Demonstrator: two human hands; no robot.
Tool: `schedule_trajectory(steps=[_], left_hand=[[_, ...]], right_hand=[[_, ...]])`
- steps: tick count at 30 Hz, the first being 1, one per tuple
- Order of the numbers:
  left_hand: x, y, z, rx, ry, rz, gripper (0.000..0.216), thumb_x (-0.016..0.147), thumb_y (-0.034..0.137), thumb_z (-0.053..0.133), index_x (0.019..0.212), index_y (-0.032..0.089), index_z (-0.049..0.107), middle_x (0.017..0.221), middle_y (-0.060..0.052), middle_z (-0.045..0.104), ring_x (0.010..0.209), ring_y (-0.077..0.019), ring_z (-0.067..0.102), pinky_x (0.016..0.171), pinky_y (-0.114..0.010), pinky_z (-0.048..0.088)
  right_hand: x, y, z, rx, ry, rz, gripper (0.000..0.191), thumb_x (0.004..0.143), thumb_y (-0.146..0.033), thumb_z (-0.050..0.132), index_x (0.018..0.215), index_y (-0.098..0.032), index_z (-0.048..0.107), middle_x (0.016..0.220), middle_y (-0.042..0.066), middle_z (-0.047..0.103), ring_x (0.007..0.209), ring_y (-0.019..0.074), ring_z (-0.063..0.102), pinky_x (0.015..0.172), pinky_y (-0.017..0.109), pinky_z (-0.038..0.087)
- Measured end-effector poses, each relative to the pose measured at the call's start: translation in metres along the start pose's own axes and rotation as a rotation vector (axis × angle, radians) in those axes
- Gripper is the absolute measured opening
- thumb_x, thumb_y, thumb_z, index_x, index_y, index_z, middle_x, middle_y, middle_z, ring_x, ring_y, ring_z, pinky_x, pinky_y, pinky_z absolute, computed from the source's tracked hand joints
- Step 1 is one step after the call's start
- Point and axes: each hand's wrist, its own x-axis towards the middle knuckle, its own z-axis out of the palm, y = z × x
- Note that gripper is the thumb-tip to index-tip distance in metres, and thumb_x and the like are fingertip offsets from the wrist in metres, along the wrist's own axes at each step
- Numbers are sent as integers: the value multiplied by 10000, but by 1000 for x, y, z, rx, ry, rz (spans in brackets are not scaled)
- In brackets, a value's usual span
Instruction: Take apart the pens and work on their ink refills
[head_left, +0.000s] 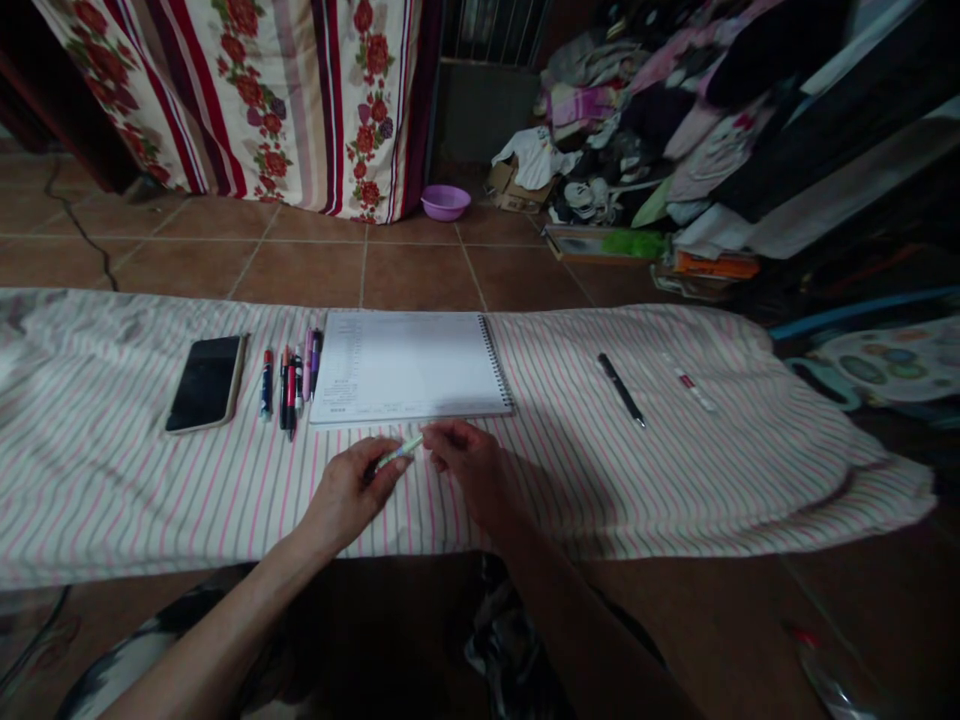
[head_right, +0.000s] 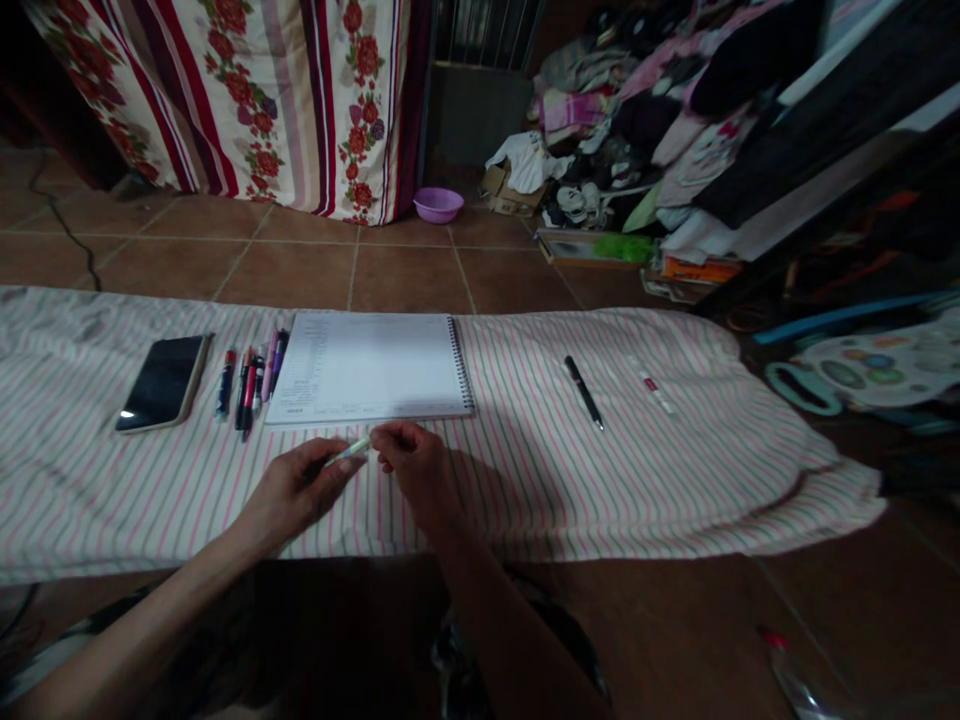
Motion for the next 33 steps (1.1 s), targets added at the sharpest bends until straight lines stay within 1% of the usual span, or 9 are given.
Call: schedule_trajectory(steps=[4,7,13,15,18,20,23,27,33], left_hand=[[2,-3,-3,226,27,109,255,834,353,461,960,191,612,840,-45,653,752,-161,592,671,-261,440],[2,-5,-5,351,88,119,272,821,375,477,985,203,609,875,-51,653,787,-177,597,678,-272,443],[2,-4,-4,308,56,116,271,819,380,476,952,204,634,829,-52,655,762,-181,598,668,-280,441],[2,-1,-3,148,54,20,277,805,386,497,949,190,629,821,-64,667,759,-195,609,692,-308,452],[4,7,-5,-389,99,-196,260,789,380,525,904,157,598,784,-73,683,748,-202,635,728,-337,478],[5,14,-8,-773,182,-255,191,777,328,562,863,158,572,830,-70,688,826,-199,639,807,-341,470],[7,20,-14,-1129,292,-324,100,748,206,611,819,156,563,895,-77,686,906,-203,631,846,-332,472],[9,19,-14,-1365,360,-418,85,775,56,537,773,136,566,957,-96,669,952,-207,620,828,-323,504],[8,15,2,-1437,349,-483,154,748,-34,517,771,92,601,873,-107,677,881,-197,645,820,-315,524]], right_hand=[[-1,1,0,74,24,50,122,671,-275,631,667,-154,629,528,-42,539,468,58,450,477,192,369],[-2,4,-1,152,55,132,175,658,-322,650,680,-150,628,589,-17,593,514,70,504,523,205,414],[-1,6,-4,169,64,132,221,651,-361,672,681,-146,632,594,-9,606,521,71,526,541,207,438],[-2,4,-4,174,56,117,241,672,-386,654,717,-150,633,628,-1,621,537,74,538,535,201,442],[-4,0,-1,210,49,124,279,700,-421,622,811,-165,618,692,14,647,580,90,573,511,191,445],[-6,-2,2,183,1,144,289,708,-426,610,811,-156,611,690,27,653,570,99,585,486,191,443],[-10,-3,6,113,-108,200,313,719,-441,586,774,-134,613,664,49,658,532,115,598,457,205,446],[-12,-2,12,217,-167,283,361,739,-474,553,811,-126,615,681,64,668,552,124,618,505,232,475],[-10,2,12,345,-116,209,290,677,-422,645,724,-137,613,676,29,642,567,90,574,569,228,474]])
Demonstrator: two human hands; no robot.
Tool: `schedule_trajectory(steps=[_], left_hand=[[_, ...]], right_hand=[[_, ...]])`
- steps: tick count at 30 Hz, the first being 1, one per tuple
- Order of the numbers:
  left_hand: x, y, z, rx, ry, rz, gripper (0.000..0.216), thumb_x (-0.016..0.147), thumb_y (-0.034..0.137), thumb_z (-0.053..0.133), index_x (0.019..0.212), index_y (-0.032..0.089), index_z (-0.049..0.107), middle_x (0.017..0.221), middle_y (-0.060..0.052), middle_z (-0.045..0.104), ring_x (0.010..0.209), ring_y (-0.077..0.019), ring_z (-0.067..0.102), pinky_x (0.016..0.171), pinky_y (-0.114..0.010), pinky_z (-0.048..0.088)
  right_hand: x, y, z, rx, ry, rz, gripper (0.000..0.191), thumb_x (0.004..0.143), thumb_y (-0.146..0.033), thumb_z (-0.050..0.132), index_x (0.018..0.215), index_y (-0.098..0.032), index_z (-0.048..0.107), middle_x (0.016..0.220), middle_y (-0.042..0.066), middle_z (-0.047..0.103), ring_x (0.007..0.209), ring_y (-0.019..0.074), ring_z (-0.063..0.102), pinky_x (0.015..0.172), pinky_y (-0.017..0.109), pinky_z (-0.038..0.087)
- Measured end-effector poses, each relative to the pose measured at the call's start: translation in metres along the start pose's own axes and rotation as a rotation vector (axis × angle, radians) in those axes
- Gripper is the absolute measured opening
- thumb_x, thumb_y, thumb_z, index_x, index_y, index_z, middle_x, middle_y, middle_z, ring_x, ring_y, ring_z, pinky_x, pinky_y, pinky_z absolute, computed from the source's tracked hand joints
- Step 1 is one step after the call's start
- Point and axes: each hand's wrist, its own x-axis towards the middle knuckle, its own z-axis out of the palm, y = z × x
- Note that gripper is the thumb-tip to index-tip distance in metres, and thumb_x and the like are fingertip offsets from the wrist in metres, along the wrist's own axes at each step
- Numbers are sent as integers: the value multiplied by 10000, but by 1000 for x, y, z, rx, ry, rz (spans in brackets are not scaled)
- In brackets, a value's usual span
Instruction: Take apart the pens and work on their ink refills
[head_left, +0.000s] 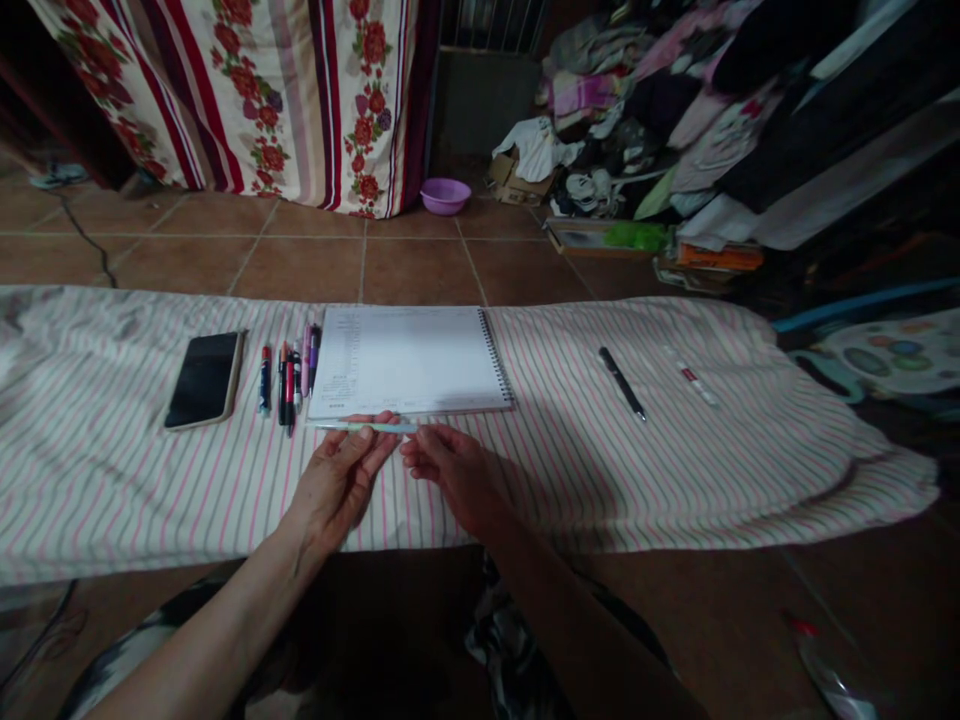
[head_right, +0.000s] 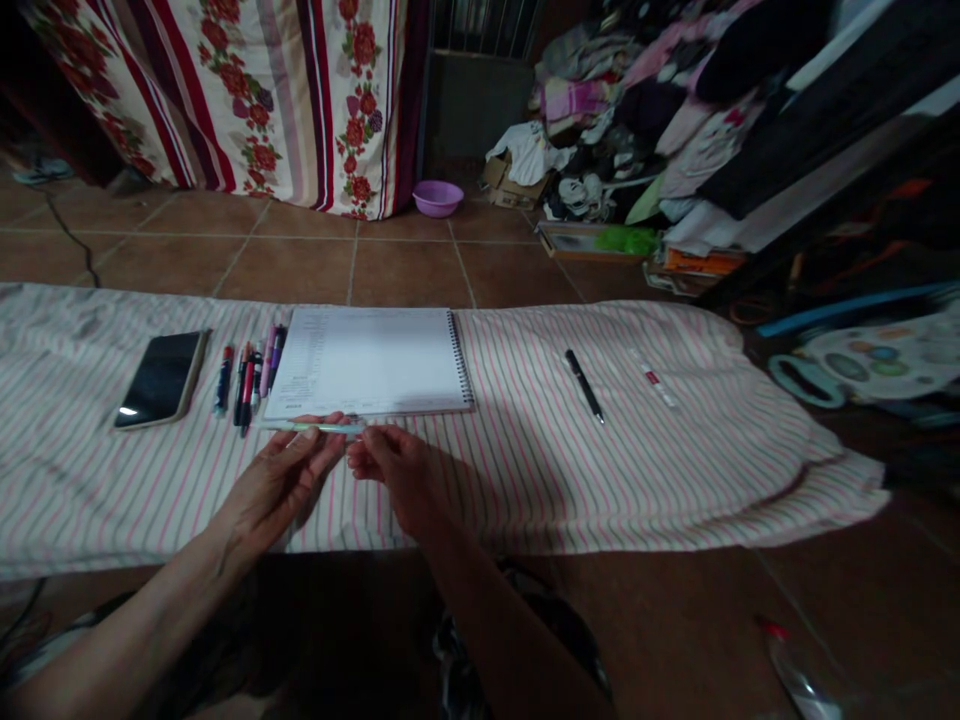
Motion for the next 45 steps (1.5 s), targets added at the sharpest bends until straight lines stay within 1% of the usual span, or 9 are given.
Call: schedule_trajectory(steps=[11,26,30,33,35,37,41,42,45], left_hand=[[-2,-9,1,83,14,-5,168,657,-32,625,788,73,622,817,-103,692,842,-215,659,804,-308,539],[-2,-10,5,17,150,-43,172,748,-77,498,721,36,625,754,-106,681,721,-152,672,700,-200,563],[-5,-13,2,60,71,-111,98,773,8,528,763,39,621,803,-143,687,789,-190,668,747,-269,555],[-12,-15,-1,295,-82,-207,127,788,179,575,781,61,621,762,-142,689,723,-197,668,649,-277,556],[-17,-12,-2,573,-188,-121,219,783,298,580,751,86,622,661,-104,675,593,-171,643,535,-258,525],[-19,-7,-4,869,-268,195,243,783,351,563,733,121,625,599,-58,647,542,-147,598,544,-269,502],[-13,6,-10,1472,-330,929,182,785,307,556,879,195,663,836,-72,664,829,-204,577,769,-342,457],[-9,7,-12,1593,-318,999,219,794,305,543,948,191,649,899,-86,657,885,-226,560,786,-360,447],[-2,4,-19,1796,-376,979,255,839,299,473,1019,176,605,890,-81,648,836,-205,575,708,-306,470]], right_hand=[[4,0,-7,84,239,-3,245,622,-364,695,747,-165,626,686,6,637,609,89,571,541,189,427],[4,-3,-4,-130,280,-216,118,671,-283,631,644,-169,614,552,-27,590,532,89,514,589,239,427],[5,1,-6,-59,270,-174,143,656,-305,650,664,-167,612,593,-15,605,568,98,542,618,246,449],[6,3,-8,-3,243,-117,178,641,-329,669,682,-163,618,623,-5,617,588,105,559,639,258,463],[6,2,-9,-27,255,-110,187,640,-337,669,678,-161,621,612,-6,615,577,105,557,629,259,466],[5,1,-10,-67,270,-120,177,642,-328,664,667,-158,623,596,-10,609,567,101,555,625,256,467],[3,-1,-11,-155,215,-144,141,657,-297,649,665,-158,626,572,-18,603,550,96,553,601,245,459],[2,-1,-11,-177,197,-158,134,665,-294,642,670,-161,627,570,-17,604,547,96,554,594,243,456],[0,-2,-8,-231,174,-175,122,681,-286,628,691,-164,629,575,-12,609,547,100,560,589,240,460]])
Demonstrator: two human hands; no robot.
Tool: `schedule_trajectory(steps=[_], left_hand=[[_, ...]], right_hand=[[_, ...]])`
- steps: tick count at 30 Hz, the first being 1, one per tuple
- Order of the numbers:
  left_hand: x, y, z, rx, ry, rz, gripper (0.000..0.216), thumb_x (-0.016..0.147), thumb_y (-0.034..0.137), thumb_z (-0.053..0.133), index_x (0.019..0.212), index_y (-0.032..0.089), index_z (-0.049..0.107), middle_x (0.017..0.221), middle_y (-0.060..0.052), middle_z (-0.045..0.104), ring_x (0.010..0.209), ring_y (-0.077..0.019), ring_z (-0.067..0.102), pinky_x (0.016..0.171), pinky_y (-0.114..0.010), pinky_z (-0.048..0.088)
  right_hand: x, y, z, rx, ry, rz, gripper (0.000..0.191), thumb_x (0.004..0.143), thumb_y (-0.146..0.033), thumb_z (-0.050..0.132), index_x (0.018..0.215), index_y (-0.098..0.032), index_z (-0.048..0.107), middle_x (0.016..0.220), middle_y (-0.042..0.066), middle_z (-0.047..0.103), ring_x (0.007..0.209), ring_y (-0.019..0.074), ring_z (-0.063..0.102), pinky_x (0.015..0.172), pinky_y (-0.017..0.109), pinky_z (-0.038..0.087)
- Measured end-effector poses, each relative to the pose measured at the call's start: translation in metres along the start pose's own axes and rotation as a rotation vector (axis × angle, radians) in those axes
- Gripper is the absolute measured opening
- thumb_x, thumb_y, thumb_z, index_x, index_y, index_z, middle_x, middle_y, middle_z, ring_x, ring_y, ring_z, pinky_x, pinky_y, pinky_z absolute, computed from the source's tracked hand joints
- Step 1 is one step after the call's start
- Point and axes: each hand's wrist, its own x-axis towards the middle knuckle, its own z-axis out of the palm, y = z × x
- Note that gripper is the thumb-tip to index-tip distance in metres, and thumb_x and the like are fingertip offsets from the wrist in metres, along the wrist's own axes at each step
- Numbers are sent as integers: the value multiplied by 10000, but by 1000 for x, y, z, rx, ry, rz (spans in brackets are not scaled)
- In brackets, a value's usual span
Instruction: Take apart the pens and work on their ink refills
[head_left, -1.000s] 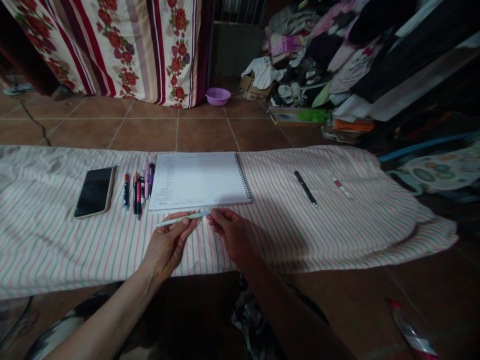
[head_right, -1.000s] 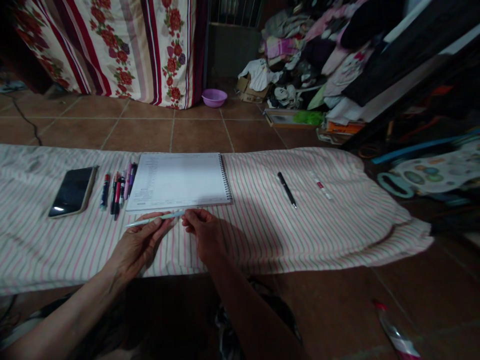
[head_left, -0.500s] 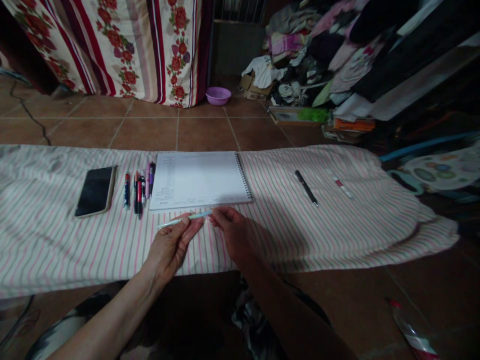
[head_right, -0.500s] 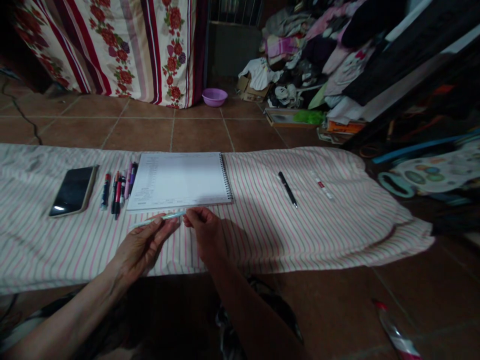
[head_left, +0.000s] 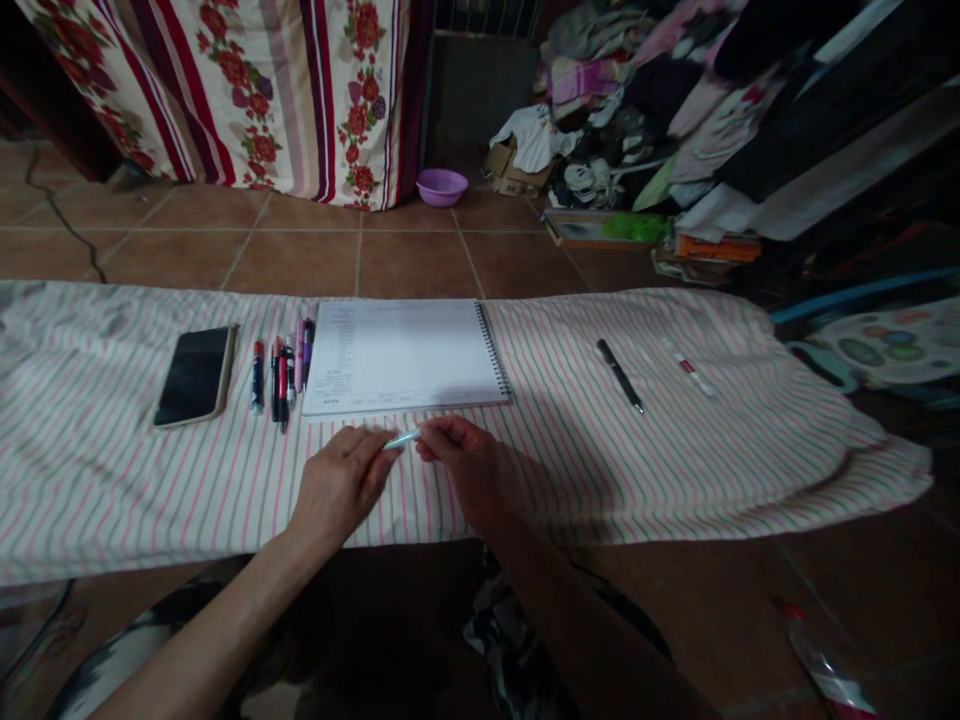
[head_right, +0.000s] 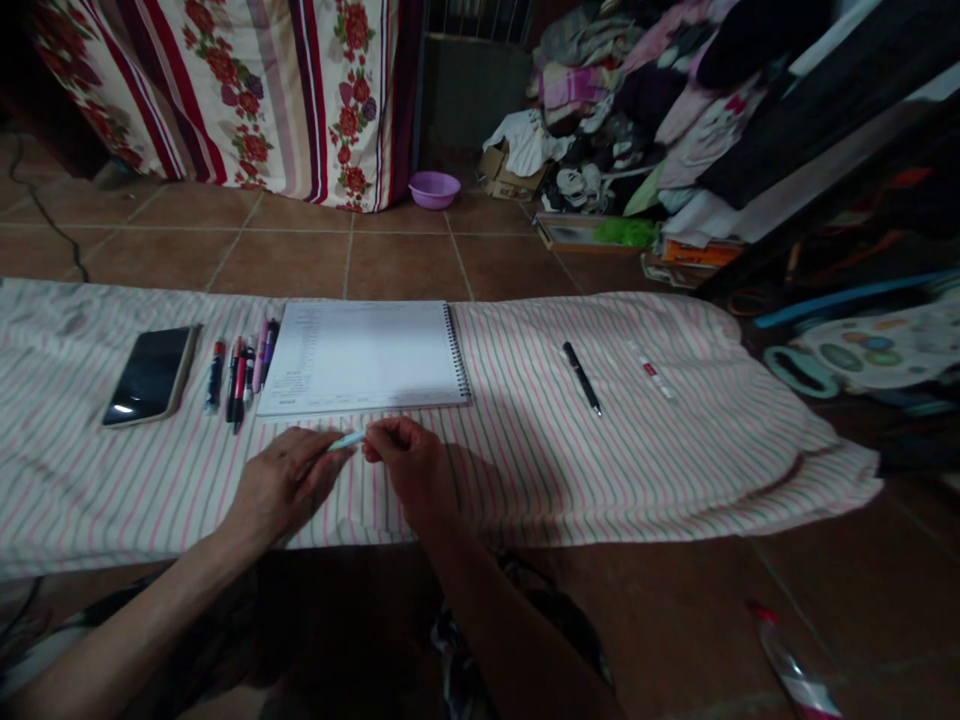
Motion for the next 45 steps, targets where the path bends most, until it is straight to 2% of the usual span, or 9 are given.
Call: schedule_trajectory(steps=[2,5,9,15,20,23,29,38,45], left_hand=[[-2,-1,5,44,-33,-12,268,861,287,432,1048,170,583,859,-74,641,774,-176,590,645,-261,470],[-5,0,7,124,-19,8,277,869,285,415,1062,161,571,823,-71,633,709,-153,590,587,-231,458],[-5,0,5,230,5,74,263,866,277,420,1044,163,576,802,-66,631,698,-151,587,582,-232,457],[-5,-1,4,252,-10,136,263,863,245,423,1056,146,572,809,-69,629,709,-164,588,606,-256,465],[-5,0,4,275,-1,166,260,859,242,423,1042,147,581,783,-61,631,688,-159,590,584,-249,449],[-4,0,2,286,7,159,259,857,242,422,1036,151,586,735,-45,619,642,-154,585,537,-246,426],[-3,-2,-2,208,-24,127,275,868,254,389,1029,156,590,763,-45,625,666,-157,605,524,-238,430],[-1,-4,-9,22,-177,-15,331,889,298,341,1015,160,614,820,-54,645,727,-169,626,603,-260,473],[2,-4,-17,-121,-230,-67,312,892,303,341,982,189,617,761,-22,648,714,-142,615,623,-232,458]], right_hand=[[-1,-1,1,-26,-13,10,131,683,-295,626,692,-165,623,576,-8,608,540,102,561,570,235,464],[0,-3,0,-59,-72,27,201,703,-356,601,661,-159,609,591,2,604,512,91,533,495,205,440],[1,-4,-4,-167,-108,58,313,727,-445,557,599,-159,562,508,-26,529,388,52,391,371,181,291],[4,-2,-8,-347,-153,23,362,762,-463,494,549,-175,549,450,-41,444,389,65,343,428,223,269],[5,7,-7,-429,-87,-100,338,784,-420,462,541,-188,499,495,-37,448,474,92,389,483,235,274],[4,7,-6,-490,-103,-161,321,807,-384,430,554,-192,474,509,-40,432,502,97,396,505,235,281],[4,3,-7,-561,-157,-212,286,822,-330,409,573,-194,449,516,-51,379,514,96,382,513,227,279],[6,1,-8,-598,-224,-296,275,827,-308,401,584,-184,432,545,-54,400,535,87,382,529,208,291],[3,-2,-7,-653,-237,-328,251,838,-321,404,629,-188,448,565,-54,404,545,88,389,537,206,294]])
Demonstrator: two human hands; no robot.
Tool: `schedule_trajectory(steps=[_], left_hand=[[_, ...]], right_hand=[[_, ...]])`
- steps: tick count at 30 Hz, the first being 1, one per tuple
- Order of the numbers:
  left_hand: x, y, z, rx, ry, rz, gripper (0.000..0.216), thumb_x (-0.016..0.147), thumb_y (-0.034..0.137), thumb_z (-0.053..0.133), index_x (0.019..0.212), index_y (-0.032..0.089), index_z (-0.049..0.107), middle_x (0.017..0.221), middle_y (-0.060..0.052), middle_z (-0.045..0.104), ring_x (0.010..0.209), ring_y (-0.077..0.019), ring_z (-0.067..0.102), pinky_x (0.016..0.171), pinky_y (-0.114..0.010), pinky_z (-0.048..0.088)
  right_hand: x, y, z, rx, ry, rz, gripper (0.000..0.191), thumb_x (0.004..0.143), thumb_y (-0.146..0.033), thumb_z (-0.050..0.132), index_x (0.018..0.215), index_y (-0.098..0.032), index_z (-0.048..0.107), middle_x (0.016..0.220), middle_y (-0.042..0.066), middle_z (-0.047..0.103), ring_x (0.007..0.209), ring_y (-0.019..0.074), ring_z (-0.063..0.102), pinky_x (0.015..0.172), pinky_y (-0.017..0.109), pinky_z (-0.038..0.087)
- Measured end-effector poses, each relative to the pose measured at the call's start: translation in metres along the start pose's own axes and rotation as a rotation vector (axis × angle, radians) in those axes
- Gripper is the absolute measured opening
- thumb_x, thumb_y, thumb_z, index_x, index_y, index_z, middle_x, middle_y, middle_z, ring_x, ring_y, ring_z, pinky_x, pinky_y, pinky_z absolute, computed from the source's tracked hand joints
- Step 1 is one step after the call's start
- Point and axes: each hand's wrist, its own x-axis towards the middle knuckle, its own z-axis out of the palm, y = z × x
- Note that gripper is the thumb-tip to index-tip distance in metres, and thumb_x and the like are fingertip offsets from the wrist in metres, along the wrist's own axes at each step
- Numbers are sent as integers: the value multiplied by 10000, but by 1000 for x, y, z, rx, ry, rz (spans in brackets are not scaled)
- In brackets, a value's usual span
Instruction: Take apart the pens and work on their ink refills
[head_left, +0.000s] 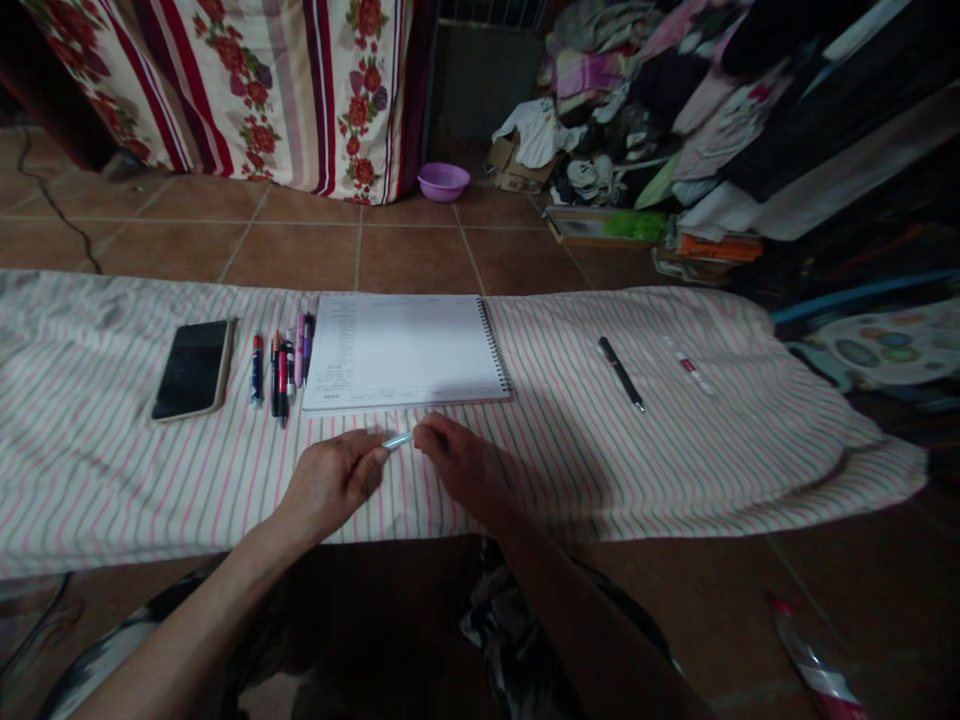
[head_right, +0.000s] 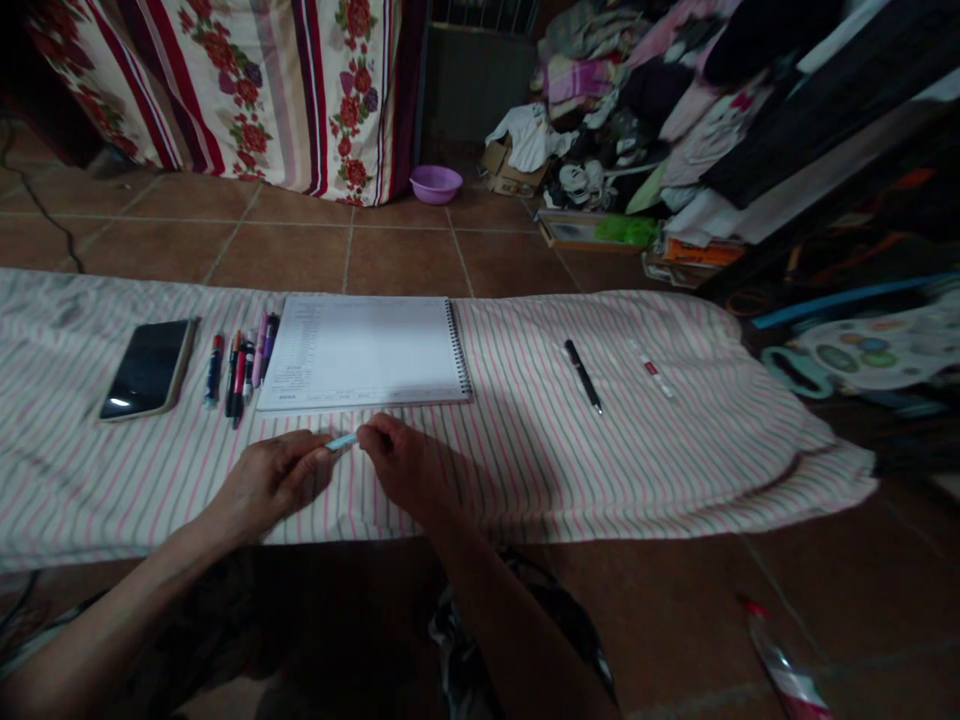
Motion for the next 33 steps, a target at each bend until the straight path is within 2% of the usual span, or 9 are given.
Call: schedule_trajectory(steps=[3,8,11,16,21,26,33], left_hand=[[0,-3,1,43,14,19,309,892,302,341,992,183,608,779,-27,645,707,-143,611,617,-236,453],[-1,-8,7,191,81,37,313,888,302,346,1002,171,606,736,-34,626,634,-140,596,553,-231,429],[0,-9,10,221,104,56,304,887,302,351,992,178,608,732,-34,621,624,-135,590,539,-224,421],[0,-10,14,263,133,110,284,882,297,373,1006,169,593,766,-40,621,659,-150,600,540,-237,431],[0,-9,14,282,120,133,271,880,290,381,1016,168,581,752,-33,612,655,-152,598,525,-237,428],[0,-9,11,291,128,146,270,882,291,375,985,166,592,733,-31,609,635,-145,593,516,-232,419],[0,-10,11,295,136,148,262,879,286,387,993,168,590,728,-27,607,629,-139,587,511,-230,411]], right_hand=[[2,4,0,25,3,6,242,822,-342,435,637,-187,457,569,-54,402,547,88,388,534,205,303],[6,10,0,239,-73,126,300,844,-409,391,679,-181,495,575,-44,463,498,80,417,496,204,335],[6,10,-1,308,-62,168,297,823,-425,433,676,-175,501,568,-42,476,473,74,413,474,203,338],[5,6,-2,285,-63,169,259,789,-376,503,625,-176,487,488,-64,404,450,69,365,455,202,302],[3,5,-2,321,-71,173,229,790,-339,499,632,-172,498,507,-62,413,457,69,378,462,205,307],[3,11,1,313,-10,119,168,767,-305,529,660,-177,515,528,-63,426,496,75,410,499,207,329],[5,13,0,431,-77,130,103,750,-259,541,702,-169,533,551,-57,477,499,69,444,505,200,361]])
